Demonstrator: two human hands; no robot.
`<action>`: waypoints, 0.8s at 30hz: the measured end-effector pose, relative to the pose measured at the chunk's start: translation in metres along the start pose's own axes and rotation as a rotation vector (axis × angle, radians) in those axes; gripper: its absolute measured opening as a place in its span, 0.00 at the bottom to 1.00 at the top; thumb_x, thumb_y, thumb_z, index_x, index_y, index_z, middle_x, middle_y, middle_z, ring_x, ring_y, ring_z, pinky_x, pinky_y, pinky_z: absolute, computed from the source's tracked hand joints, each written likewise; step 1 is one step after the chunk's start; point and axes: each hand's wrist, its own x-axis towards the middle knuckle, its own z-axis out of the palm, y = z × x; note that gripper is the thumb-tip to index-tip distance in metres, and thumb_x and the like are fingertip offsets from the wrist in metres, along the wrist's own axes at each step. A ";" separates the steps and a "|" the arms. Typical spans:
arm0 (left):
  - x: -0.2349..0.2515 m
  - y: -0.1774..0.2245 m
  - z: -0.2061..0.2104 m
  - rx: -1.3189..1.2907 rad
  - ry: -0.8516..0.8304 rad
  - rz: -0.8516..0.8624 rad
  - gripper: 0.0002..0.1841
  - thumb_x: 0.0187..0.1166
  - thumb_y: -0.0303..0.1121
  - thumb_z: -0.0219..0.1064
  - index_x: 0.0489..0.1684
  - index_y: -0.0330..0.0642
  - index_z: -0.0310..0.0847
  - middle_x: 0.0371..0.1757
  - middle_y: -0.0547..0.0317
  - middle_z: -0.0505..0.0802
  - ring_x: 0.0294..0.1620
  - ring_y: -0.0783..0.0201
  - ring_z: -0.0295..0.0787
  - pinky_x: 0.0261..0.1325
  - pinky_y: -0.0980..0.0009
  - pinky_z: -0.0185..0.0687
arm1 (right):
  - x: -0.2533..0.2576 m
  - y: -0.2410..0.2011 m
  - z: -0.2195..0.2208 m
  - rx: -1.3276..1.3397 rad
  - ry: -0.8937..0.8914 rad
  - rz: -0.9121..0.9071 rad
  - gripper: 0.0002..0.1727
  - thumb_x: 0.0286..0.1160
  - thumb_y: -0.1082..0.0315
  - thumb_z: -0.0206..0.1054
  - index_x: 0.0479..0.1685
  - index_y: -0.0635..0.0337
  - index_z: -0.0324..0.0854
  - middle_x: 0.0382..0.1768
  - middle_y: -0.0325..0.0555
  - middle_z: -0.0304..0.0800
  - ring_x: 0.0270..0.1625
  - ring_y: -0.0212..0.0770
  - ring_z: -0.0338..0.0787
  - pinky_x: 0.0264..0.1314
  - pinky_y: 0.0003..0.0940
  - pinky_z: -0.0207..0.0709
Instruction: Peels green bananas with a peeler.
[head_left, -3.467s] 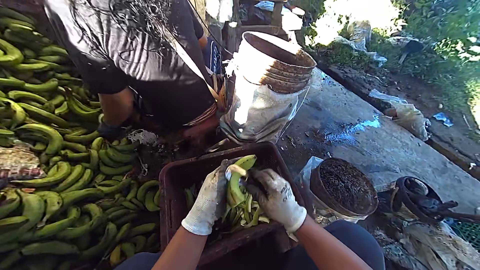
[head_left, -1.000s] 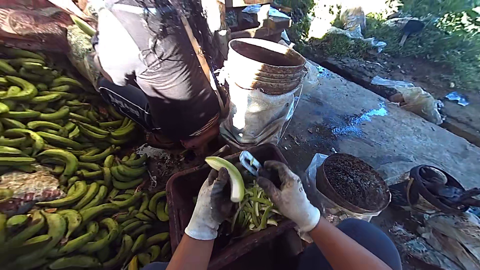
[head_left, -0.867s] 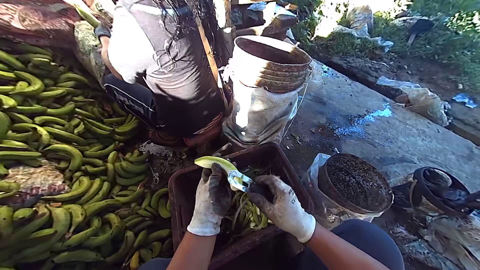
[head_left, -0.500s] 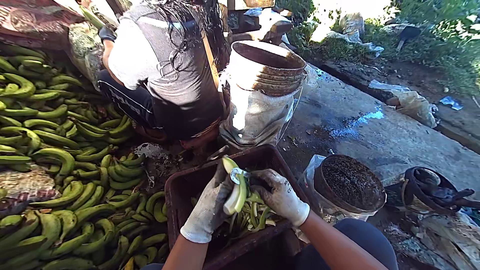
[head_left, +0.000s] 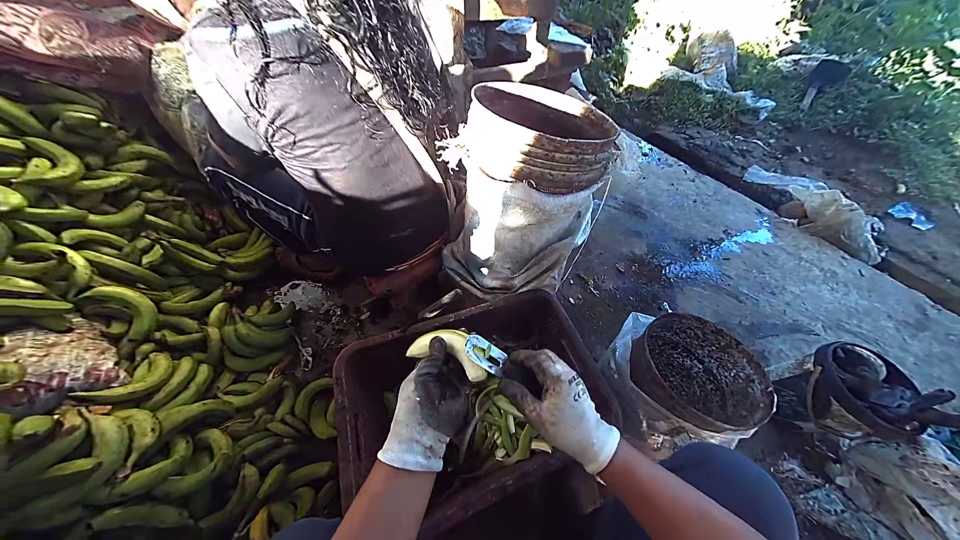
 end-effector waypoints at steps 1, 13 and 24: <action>0.001 0.000 0.000 -0.025 0.032 0.005 0.17 0.95 0.39 0.43 0.58 0.37 0.73 0.46 0.46 0.91 0.46 0.58 0.93 0.49 0.63 0.90 | -0.001 -0.002 0.003 -0.014 -0.002 -0.017 0.29 0.75 0.40 0.69 0.66 0.51 0.87 0.58 0.44 0.91 0.63 0.39 0.88 0.69 0.41 0.82; -0.007 0.015 -0.004 0.437 -0.180 -0.013 0.19 0.93 0.36 0.47 0.73 0.38 0.71 0.46 0.46 0.91 0.41 0.56 0.93 0.43 0.59 0.92 | 0.010 0.010 -0.003 -0.001 0.026 -0.188 0.25 0.74 0.44 0.72 0.65 0.47 0.89 0.58 0.43 0.91 0.63 0.38 0.87 0.69 0.40 0.81; -0.016 0.015 0.001 0.595 -0.543 -0.201 0.49 0.69 0.53 0.76 0.90 0.52 0.52 0.49 0.47 0.89 0.38 0.56 0.90 0.39 0.62 0.91 | 0.049 0.037 -0.036 -0.090 -0.127 0.229 0.29 0.80 0.35 0.59 0.66 0.42 0.88 0.61 0.40 0.92 0.65 0.39 0.88 0.72 0.51 0.78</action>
